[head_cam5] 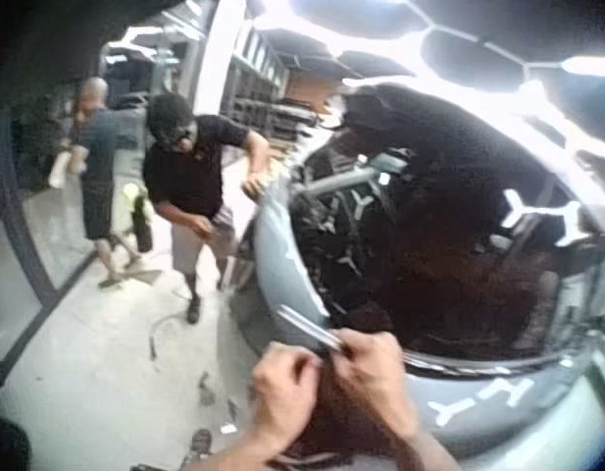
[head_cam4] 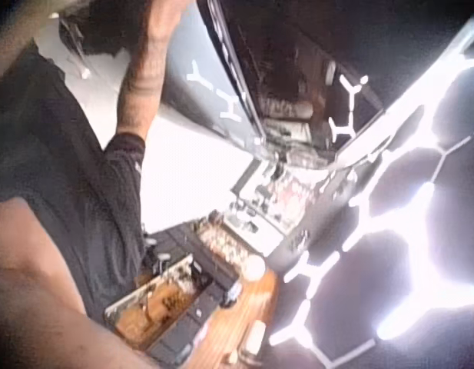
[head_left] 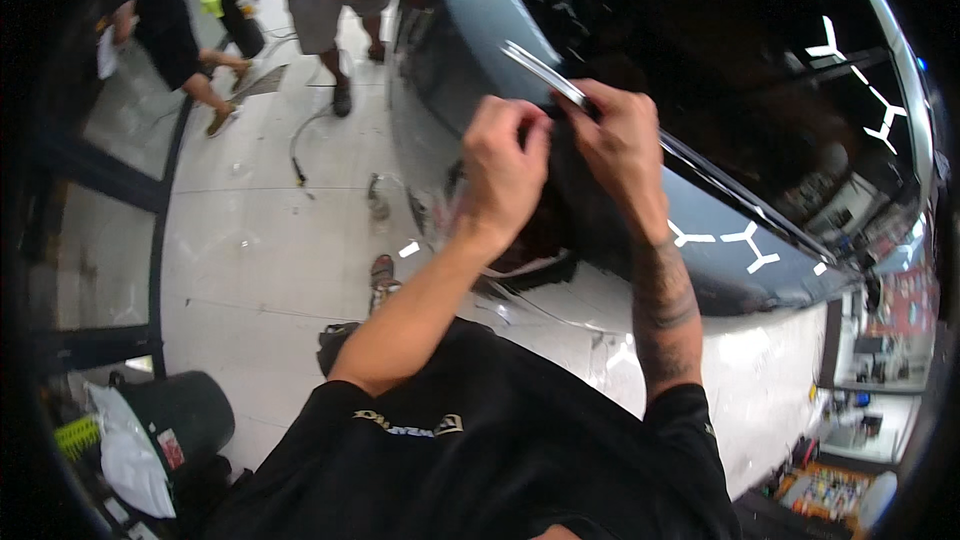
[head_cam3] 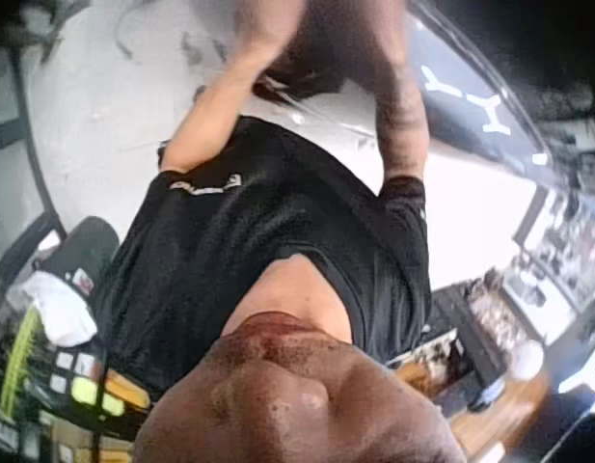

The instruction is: The person applies a protective film to the rear bumper of a car using a yellow squeegee and a metal trim tool. They smooth the film, tuck edges into crevices, and trim excess material along the bumper's contours.

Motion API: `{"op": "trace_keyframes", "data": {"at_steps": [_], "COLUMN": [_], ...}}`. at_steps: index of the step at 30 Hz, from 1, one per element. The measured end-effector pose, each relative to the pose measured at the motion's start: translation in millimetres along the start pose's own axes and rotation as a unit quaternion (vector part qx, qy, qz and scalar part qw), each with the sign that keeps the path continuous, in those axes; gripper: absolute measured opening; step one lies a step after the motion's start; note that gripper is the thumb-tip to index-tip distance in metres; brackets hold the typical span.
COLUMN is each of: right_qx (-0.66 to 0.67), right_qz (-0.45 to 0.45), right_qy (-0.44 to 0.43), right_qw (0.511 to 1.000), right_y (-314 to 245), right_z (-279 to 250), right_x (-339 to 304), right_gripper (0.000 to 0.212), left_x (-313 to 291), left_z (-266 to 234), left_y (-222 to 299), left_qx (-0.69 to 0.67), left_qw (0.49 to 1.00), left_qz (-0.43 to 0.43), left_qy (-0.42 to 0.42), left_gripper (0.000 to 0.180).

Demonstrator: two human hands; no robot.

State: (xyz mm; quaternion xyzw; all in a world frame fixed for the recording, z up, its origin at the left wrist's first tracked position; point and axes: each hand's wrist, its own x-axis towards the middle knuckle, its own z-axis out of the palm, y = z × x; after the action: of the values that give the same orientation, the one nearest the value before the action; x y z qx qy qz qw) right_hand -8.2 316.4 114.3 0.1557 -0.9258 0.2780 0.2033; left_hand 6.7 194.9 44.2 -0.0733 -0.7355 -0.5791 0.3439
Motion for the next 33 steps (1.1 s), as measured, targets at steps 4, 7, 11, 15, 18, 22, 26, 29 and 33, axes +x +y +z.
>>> {"op": "trace_keyframes", "data": {"at_steps": [4,7,11,15,18,22,26,29,33], "right_qx": [0.029,-0.027,0.006,0.052,0.051,-0.017,0.011,-0.040,-0.024], "right_qz": [-0.008,-0.036,-0.061,-0.016,-0.020,-0.061,-0.022,-0.039,-0.008], "right_qy": [0.029,0.025,0.072,0.039,0.035,0.052,-0.003,-0.040,-0.008], "right_qw": [0.999,0.999,0.996,0.998,0.998,0.997,1.000,0.998,1.000], "right_y": [13,7,26,11,9,15,20,12,7], "right_z": [14,11,3,4,0,-7,8,2,1], "right_x": [8,6,-5,-7,-7,-7,2,7,9], "right_gripper": [0.015,0.016,0.016,0.012,0.011,0.007,0.006,0.013,0.013], "left_x": [1,3,-7,-17,-11,-10,-2,0,2], "left_z": [10,9,23,17,16,23,13,8,13], "left_y": [-3,-2,4,10,13,9,-15,-9,-21], "left_qx": [-0.021,0.007,-0.014,-0.022,-0.018,-0.027,0.037,0.030,-0.032], "left_qw": [0.999,0.999,0.999,0.999,1.000,0.999,0.990,0.993,0.995], "left_qz": [-0.026,0.026,0.032,-0.024,-0.013,0.024,0.133,0.110,0.090], "left_qy": [0.011,0.038,-0.002,0.020,0.010,0.006,0.015,0.015,0.014], "left_gripper": [0.009,0.005,0.012,0.013,0.012,0.015,0.015,0.012,0.012]}}
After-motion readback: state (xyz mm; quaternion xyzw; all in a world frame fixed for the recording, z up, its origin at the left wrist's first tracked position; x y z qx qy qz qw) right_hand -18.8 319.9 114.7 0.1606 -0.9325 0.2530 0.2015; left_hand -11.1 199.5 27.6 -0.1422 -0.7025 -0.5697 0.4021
